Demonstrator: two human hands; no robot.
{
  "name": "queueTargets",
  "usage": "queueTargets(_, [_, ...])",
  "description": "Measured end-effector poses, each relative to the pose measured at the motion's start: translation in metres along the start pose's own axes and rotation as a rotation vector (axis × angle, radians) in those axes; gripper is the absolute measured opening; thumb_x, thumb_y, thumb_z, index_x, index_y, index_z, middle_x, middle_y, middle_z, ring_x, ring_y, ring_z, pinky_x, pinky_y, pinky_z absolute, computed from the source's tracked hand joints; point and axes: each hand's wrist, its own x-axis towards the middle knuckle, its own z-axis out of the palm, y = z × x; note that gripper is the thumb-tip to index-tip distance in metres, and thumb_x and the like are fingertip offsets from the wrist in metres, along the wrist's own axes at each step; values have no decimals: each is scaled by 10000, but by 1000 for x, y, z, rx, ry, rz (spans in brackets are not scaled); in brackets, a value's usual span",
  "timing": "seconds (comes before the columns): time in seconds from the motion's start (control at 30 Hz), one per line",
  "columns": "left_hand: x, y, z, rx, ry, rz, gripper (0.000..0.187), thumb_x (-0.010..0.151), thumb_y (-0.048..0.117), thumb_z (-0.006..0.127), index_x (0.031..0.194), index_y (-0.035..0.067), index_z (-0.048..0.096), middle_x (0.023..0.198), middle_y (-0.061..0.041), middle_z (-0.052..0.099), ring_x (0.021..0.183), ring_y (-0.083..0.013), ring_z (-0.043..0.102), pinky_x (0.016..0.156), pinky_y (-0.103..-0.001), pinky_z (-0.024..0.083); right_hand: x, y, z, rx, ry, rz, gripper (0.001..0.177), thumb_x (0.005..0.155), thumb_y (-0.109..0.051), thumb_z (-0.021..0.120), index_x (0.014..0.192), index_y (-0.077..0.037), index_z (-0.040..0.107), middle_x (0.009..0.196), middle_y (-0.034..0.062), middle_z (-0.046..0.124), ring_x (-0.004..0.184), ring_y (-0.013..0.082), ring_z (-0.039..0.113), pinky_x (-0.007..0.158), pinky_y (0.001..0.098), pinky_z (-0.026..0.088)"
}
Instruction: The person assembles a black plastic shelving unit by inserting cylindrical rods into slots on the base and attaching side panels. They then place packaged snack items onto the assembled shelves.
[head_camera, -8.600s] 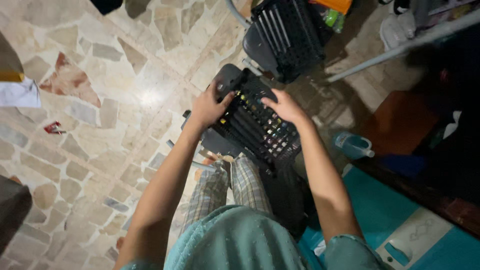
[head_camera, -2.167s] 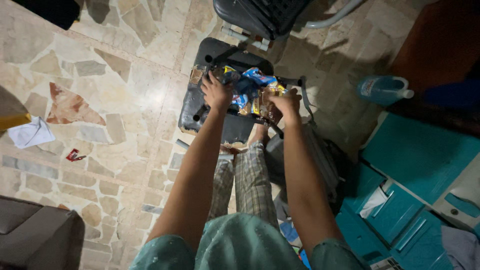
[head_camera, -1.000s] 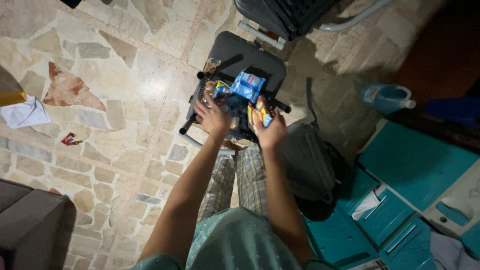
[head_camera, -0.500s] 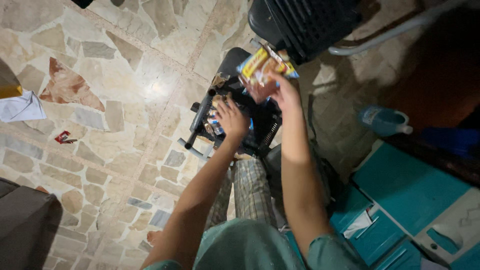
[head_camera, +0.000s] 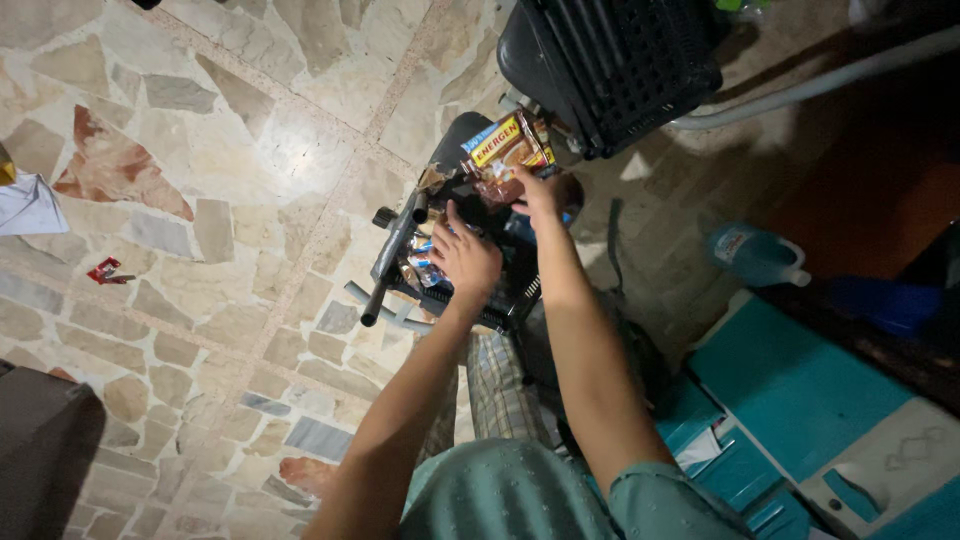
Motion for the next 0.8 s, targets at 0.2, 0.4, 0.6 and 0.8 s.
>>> queueTargets(0.2, [-3,23,-4,-75,-115,-52,1027,711,182,706,1604,67,212,1427,-207,393,1366,-398,347,1114,-591,255,-5,1,-13,-470,491,-490,866,680,-437,973,1272,24,540,1119,275,627,1009,384,611,818,533,517])
queueTargets(0.4, [1,53,-9,-178,-107,-8,1087,644,132,734,1582,80,188,1487,-186,351,1403,-397,310,1111,-614,212,16,-38,-47,586,349,-174,667,755,-353,729,1312,-107,459,1180,107,576,1034,239,559,826,403,489])
queueTargets(0.6, [6,78,-1,-182,-72,26,1074,652,131,722,1586,77,195,1505,-191,344,1392,-399,328,1091,-623,242,0,-82,-66,646,426,-44,651,727,-362,709,1302,-196,455,1206,38,560,1021,229,545,822,420,489])
queueTargets(0.8, [25,84,19,-159,25,42,980,726,115,697,1590,89,236,1510,-190,365,1398,-395,356,1092,-618,282,-3,-86,-83,687,465,38,470,738,-319,728,1147,-139,584,1130,44,626,944,198,566,781,403,486])
